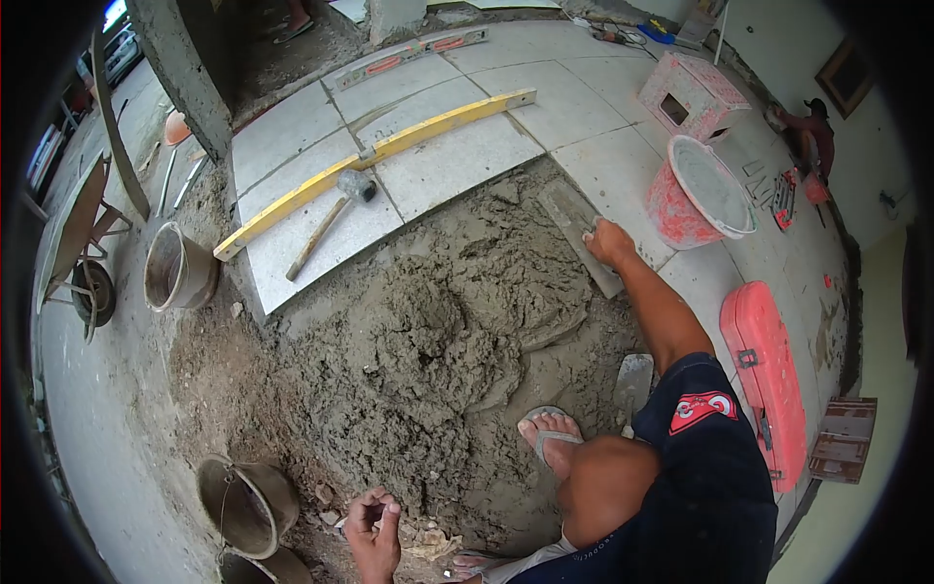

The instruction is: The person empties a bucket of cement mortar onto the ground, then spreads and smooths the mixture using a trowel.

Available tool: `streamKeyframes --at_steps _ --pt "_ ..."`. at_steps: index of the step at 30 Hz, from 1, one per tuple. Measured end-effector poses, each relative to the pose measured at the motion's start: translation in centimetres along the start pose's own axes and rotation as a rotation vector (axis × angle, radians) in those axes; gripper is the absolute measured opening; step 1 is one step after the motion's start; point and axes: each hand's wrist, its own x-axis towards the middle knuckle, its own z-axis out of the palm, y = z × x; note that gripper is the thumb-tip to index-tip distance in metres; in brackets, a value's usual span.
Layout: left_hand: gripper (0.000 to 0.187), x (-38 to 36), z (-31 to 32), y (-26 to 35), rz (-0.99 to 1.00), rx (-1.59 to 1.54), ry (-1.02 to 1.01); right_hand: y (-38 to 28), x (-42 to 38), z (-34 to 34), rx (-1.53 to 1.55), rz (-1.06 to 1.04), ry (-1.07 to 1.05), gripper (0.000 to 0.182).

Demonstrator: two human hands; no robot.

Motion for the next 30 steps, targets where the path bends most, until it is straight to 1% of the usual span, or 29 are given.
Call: streamKeyframes --at_steps 1,3,4,6,7,8,10,11,12,13,14,15,17,19,20,22,23,24,26,27,29,30 --pt "0.029 -0.1 0.3 0.2 0.011 -0.008 0.008 0.3 0.3 -0.5 0.001 -0.010 0.013 0.047" --pt "0.036 -0.7 0.9 1.6 0.304 0.739 -0.081 -0.2 0.6 -0.7 0.037 0.000 -0.180 0.046" --pt "0.036 -1.0 1.3 2.1 0.303 0.748 -0.073 -1.0 -0.7 -1.1 0.047 -0.007 -0.183 0.046" --pt "0.040 -1.1 2.0 3.0 0.114 0.555 -0.127 -3.5 -6.5 -4.3 0.139 -0.197 -0.080 0.046" --pt "0.050 -0.7 1.9 2.7 0.003 0.482 -0.226 -5.2 -8.6 -5.6 0.108 -0.251 -0.078 0.045" --pt "0.050 -0.2 2.3 2.7 0.010 0.488 -0.233 -7.2 -10.2 -6.7 0.076 -0.304 -0.077 0.045" --pt "0.046 1.0 3.3 2.4 0.071 0.595 -0.251 -10.7 -11.7 -8.2 -0.078 -0.455 -0.148 0.042" --pt "0.053 1.7 3.6 1.5 0.056 0.670 -0.251 -11.6 -11.1 -7.0 -0.117 -0.542 -0.063 0.037" --pt "0.053 2.4 3.9 1.1 0.056 0.669 -0.253 -12.2 -10.0 -5.4 -0.157 -0.633 0.020 0.032" --pt "0.048 3.0 4.1 0.7 0.058 0.713 -0.304 -12.8 -8.4 -4.2 -0.155 -0.634 0.018 0.032" --pt "0.044 3.7 4.4 0.5 0.061 0.759 -0.354 -13.4 -6.1 -3.4 -0.197 -0.592 -0.043 0.028" --pt "0.052 4.2 4.5 0.0 -0.017 0.706 -0.330 -13.7 -4.0 -3.2 -0.238 -0.550 -0.108 0.025" --pt "0.053 5.0 4.4 -0.7 -0.001 0.705 -0.311 -13.5 -1.4 -4.1 -0.241 -0.549 -0.010 0.023" --pt "0.055 5.5 4.0 -1.2 0.015 0.681 -0.279 -12.0 1.2 -5.3 -0.285 -0.495 -0.061 0.026" --pt "0.055 5.8 3.7 -1.2 0.014 0.682 -0.276 -11.0 1.6 -5.8 -0.293 -0.462 -0.077 0.025" --pt "0.056 6.1 3.4 -1.4 -0.069 0.700 -0.238 -9.4 2.6 -6.6 -0.290 -0.424 -0.085 0.022" --pt "0.056 6.2 3.2 -2.0 -0.038 0.677 -0.222 -8.6 2.9 -6.2 -0.265 -0.408 -0.088 0.020" --pt "0.056 6.0 3.1 -1.8 -0.058 0.691 -0.224 -7.8 3.0 -5.6 -0.255 -0.411 -0.109 0.020" --pt "0.056 5.9 3.4 -1.1 -0.067 0.689 -0.214 -6.3 3.9 -5.1 -0.213 -0.372 -0.024 0.016" --pt "0.054 5.7 3.2 -0.9 -0.067 0.695 -0.242 -5.6 4.6 -5.1 -0.205 -0.366 -0.026 0.016" --pt "0.055 5.0 2.9 -1.3 -0.049 0.720 -0.255 -5.0 6.0 -5.4 -0.229 -0.274 -0.014 0.020" --pt "0.055 4.6 2.5 -1.6 -0.036 0.738 -0.263 -5.1 6.6 -5.7 -0.221 -0.279 -0.009 0.020"
